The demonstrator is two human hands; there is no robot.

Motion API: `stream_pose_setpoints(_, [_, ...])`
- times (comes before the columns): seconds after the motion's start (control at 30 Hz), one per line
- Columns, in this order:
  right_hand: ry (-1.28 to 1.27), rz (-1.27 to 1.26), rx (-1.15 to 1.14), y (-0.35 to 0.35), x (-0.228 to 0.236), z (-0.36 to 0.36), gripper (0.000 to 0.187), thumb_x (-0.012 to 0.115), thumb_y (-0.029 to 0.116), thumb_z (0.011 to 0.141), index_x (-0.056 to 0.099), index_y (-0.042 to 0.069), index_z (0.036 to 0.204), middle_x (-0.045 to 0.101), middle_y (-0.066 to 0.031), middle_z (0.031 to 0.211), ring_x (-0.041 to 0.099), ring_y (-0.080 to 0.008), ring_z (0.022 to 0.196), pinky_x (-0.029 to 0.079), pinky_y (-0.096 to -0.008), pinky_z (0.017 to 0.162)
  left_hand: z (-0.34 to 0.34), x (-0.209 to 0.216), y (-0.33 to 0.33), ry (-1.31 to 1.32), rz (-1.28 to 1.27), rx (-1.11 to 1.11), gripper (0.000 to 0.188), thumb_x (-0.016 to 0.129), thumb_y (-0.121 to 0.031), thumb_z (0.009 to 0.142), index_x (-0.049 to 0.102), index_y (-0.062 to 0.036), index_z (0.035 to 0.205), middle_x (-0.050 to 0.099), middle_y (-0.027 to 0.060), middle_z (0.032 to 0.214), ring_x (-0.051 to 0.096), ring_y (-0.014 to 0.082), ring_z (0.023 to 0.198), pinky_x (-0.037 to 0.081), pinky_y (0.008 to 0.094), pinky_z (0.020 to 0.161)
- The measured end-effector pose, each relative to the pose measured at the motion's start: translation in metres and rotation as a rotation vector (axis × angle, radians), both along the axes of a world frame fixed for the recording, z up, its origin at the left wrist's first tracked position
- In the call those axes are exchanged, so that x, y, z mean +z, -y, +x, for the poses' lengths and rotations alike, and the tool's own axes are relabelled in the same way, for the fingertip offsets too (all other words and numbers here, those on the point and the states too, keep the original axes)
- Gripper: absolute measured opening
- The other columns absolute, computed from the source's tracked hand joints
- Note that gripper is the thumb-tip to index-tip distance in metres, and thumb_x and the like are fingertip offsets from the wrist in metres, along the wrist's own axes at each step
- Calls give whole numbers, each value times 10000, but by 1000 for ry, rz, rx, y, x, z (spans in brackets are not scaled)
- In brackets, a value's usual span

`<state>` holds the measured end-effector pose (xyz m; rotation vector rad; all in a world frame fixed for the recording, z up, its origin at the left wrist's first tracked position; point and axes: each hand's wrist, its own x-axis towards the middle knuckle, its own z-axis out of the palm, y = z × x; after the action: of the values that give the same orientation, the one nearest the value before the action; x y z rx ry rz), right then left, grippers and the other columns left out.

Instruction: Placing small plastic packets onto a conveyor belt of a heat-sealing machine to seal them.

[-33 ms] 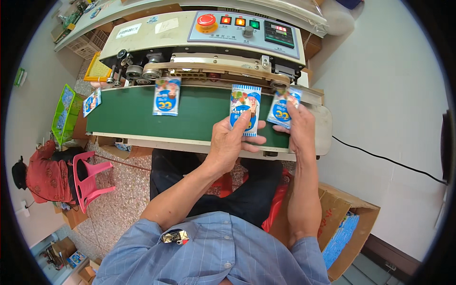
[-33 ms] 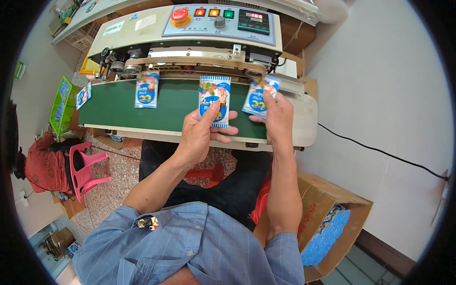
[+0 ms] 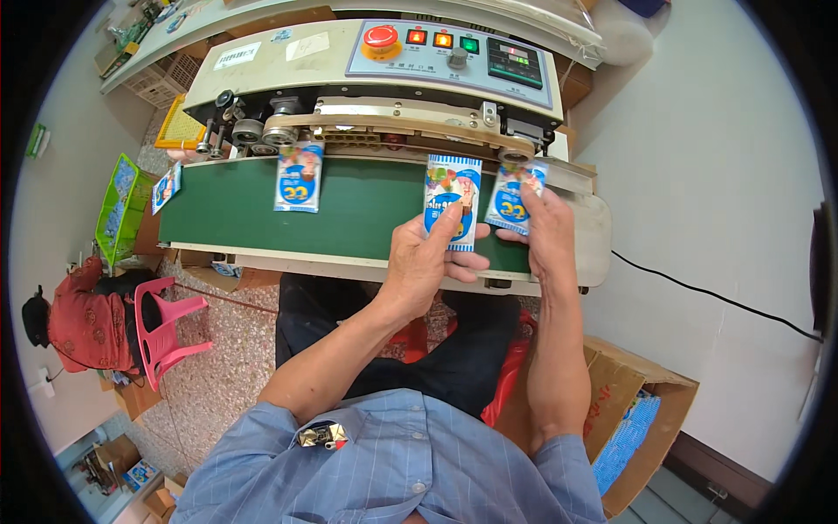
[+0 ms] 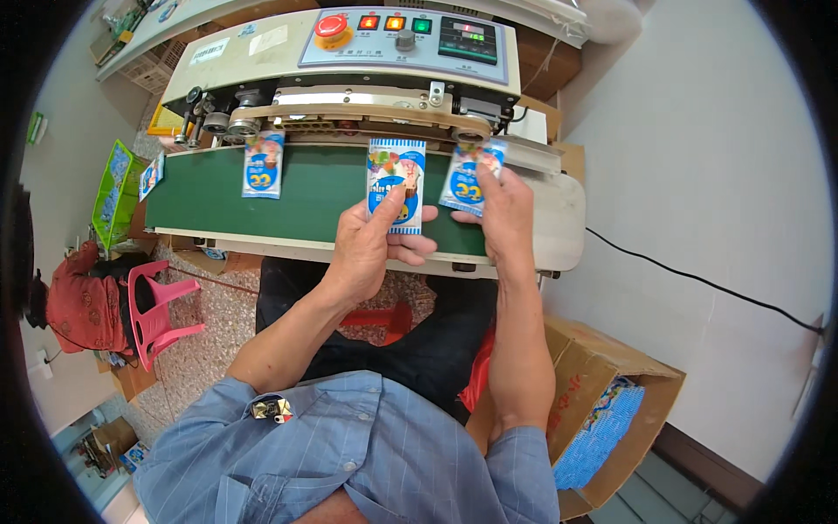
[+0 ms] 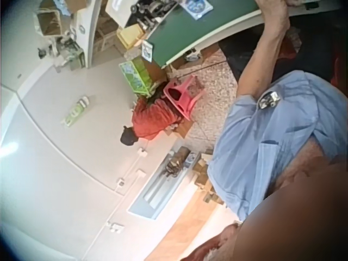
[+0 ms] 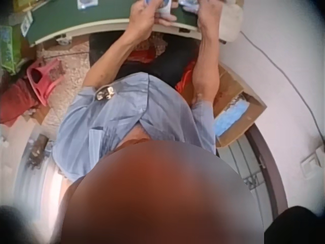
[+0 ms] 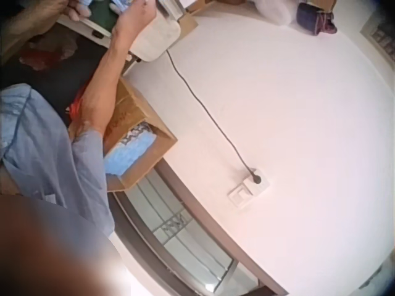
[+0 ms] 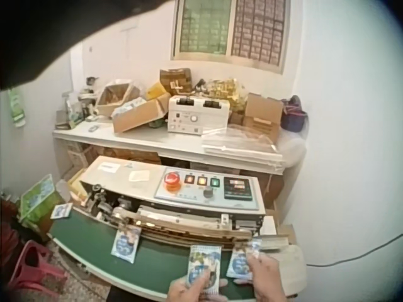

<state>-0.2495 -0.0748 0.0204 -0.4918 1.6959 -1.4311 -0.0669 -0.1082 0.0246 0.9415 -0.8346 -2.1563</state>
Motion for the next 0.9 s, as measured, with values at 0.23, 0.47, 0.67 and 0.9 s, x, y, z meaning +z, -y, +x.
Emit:
stream_pose_setpoints(0.23, [88, -133, 53, -14, 14, 35, 342, 549, 299, 1025, 614, -14, 1148, 685, -66, 988, 665, -122, 857, 548, -254, 680, -6, -2, -2, -28, 21, -163, 360, 632, -251, 973, 607, 58, 1156, 713, 176, 991, 706, 184, 660, 596, 269, 543])
stream_pose_setpoints(0.47, [98, -116, -121, -32, 14, 16, 228, 616, 180, 972, 627, 11, 1124, 679, -56, 949, 676, -126, 756, 596, -266, 598, -9, 0, -7, 3, 85, -527, 314, 667, -210, 956, 621, 53, 1120, 700, 153, 986, 719, 182, 744, 613, 265, 576])
stream_pose_setpoints(0.67, [75, 24, 34, -4, 8, -4, 308, 652, 202, 945, 622, -10, 1165, 685, -54, 955, 681, -129, 761, 620, -271, 562, 8, 0, -13, 26, 97, -528, 341, 656, -249, 969, 617, 43, 1140, 693, 157, 1023, 718, 170, 750, 609, 247, 564])
stream_pose_setpoints(0.9, [82, 50, 139, 1, 8, 21, 270, 651, 239, 945, 642, 5, 1080, 677, -69, 925, 674, -131, 802, 611, -281, 596, 14, -2, -30, 12, 82, -556, 318, 642, -238, 974, 617, 20, 1159, 693, 150, 1053, 715, 160, 771, 611, 248, 575])
